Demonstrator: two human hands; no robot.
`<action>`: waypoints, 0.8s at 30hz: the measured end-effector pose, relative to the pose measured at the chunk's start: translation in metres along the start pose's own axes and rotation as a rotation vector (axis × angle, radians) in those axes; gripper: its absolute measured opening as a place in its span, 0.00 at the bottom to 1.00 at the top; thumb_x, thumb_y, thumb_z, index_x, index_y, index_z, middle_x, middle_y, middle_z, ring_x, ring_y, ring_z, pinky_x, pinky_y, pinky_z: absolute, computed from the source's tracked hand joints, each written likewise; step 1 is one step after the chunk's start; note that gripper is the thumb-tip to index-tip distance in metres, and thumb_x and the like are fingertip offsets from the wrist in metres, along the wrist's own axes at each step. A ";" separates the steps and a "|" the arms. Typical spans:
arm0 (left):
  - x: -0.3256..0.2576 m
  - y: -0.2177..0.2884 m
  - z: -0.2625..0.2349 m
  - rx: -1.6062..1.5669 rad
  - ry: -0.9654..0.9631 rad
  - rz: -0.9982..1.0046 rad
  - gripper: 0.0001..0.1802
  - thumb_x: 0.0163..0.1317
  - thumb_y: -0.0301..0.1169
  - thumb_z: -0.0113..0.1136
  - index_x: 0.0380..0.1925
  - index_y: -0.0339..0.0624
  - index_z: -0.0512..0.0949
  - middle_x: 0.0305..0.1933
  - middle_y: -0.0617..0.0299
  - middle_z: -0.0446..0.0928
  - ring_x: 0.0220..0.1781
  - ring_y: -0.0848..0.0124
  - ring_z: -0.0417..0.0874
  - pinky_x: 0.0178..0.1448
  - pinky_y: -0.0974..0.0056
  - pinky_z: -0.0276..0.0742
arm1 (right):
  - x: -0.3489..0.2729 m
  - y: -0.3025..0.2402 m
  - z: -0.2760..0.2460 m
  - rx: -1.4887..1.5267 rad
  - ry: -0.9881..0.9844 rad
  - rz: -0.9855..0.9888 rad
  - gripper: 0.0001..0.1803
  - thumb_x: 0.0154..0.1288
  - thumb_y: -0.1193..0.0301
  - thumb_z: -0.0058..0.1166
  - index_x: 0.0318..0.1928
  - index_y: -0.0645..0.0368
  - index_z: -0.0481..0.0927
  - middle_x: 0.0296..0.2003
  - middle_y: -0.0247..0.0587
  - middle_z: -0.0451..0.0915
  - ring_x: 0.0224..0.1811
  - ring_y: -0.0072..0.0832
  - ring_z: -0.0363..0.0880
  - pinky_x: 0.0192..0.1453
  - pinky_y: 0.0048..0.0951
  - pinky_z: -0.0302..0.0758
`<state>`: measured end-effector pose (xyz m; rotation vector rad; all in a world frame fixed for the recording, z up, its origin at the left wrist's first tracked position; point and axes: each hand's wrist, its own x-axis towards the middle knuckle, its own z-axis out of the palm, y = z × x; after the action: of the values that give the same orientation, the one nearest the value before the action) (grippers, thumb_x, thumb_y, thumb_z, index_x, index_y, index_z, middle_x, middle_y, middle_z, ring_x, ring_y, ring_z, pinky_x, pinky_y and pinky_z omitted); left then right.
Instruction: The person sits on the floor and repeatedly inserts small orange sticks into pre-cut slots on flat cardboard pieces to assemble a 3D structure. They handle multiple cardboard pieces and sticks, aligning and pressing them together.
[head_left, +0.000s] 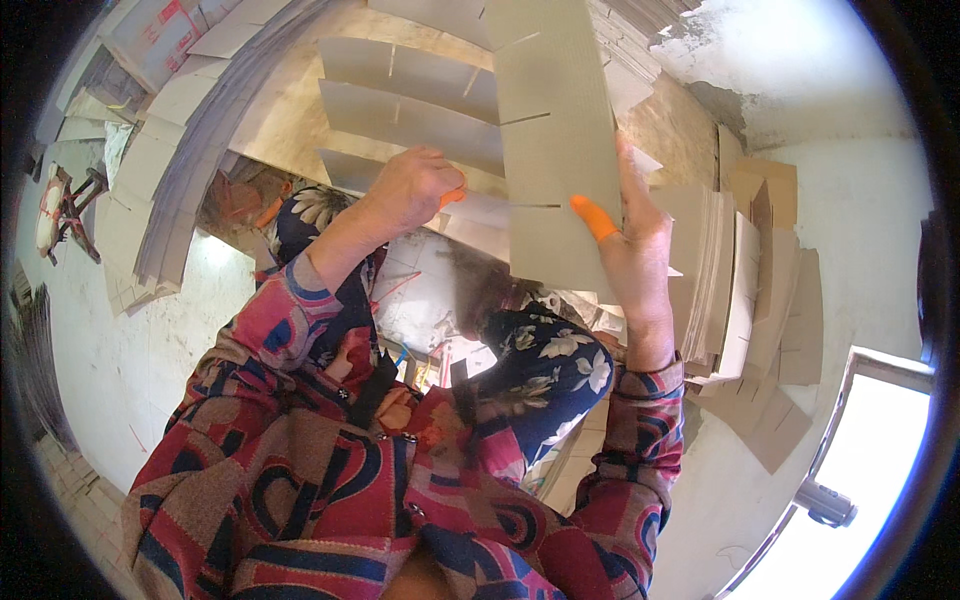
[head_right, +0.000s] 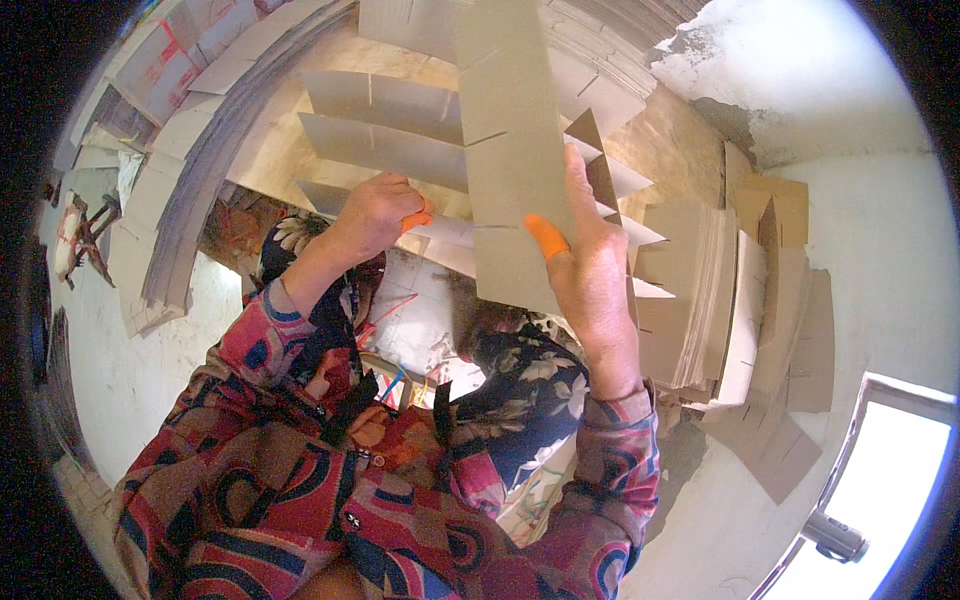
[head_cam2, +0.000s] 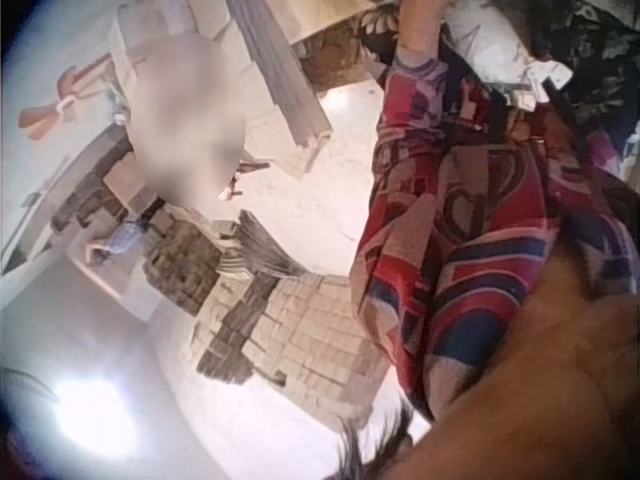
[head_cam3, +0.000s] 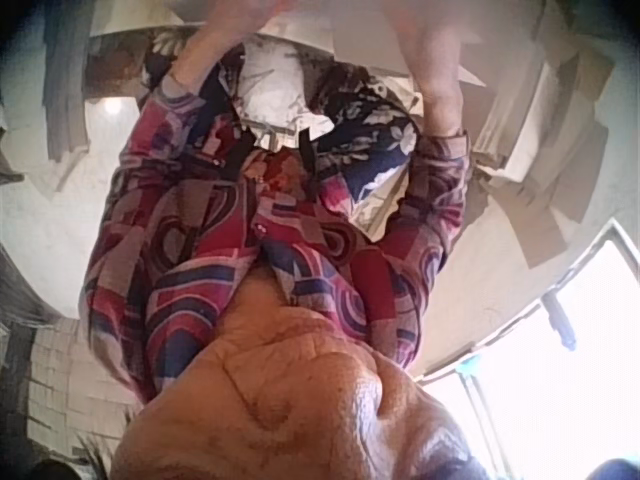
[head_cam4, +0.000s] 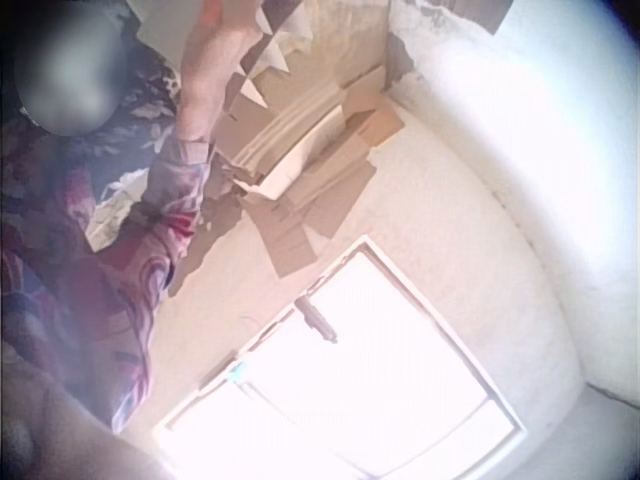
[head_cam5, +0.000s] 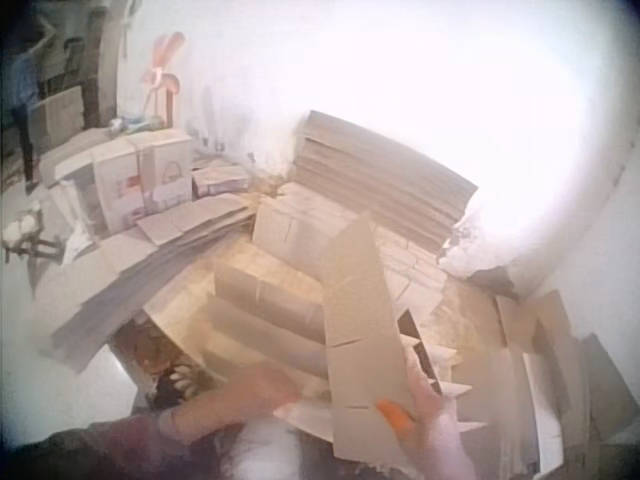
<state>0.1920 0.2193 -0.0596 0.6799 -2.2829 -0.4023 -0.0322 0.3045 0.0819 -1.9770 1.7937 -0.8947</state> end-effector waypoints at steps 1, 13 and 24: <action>0.000 0.000 0.000 0.012 -0.015 0.013 0.06 0.48 0.29 0.65 0.25 0.40 0.78 0.24 0.59 0.76 0.30 0.60 0.75 0.36 0.60 0.72 | 0.003 0.003 0.004 -0.045 0.004 -0.063 0.40 0.55 0.81 0.61 0.67 0.59 0.59 0.52 0.57 0.73 0.53 0.42 0.75 0.53 0.33 0.73; 0.004 -0.004 0.004 -0.016 -0.036 -0.044 0.08 0.51 0.30 0.62 0.23 0.37 0.76 0.23 0.56 0.73 0.30 0.57 0.75 0.35 0.57 0.70 | 0.027 0.011 0.024 -0.084 -0.122 -0.163 0.39 0.52 0.84 0.59 0.66 0.63 0.60 0.45 0.65 0.74 0.48 0.56 0.74 0.46 0.36 0.75; 0.004 -0.003 0.007 -0.021 -0.019 -0.064 0.06 0.49 0.29 0.62 0.21 0.39 0.76 0.22 0.55 0.72 0.30 0.57 0.75 0.35 0.56 0.70 | 0.037 0.013 0.032 -0.030 -0.234 -0.154 0.35 0.56 0.83 0.57 0.65 0.66 0.61 0.57 0.58 0.71 0.60 0.43 0.72 0.59 0.30 0.70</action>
<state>0.1860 0.2148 -0.0637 0.7425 -2.2762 -0.4648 -0.0219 0.2609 0.0584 -2.1612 1.5518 -0.6510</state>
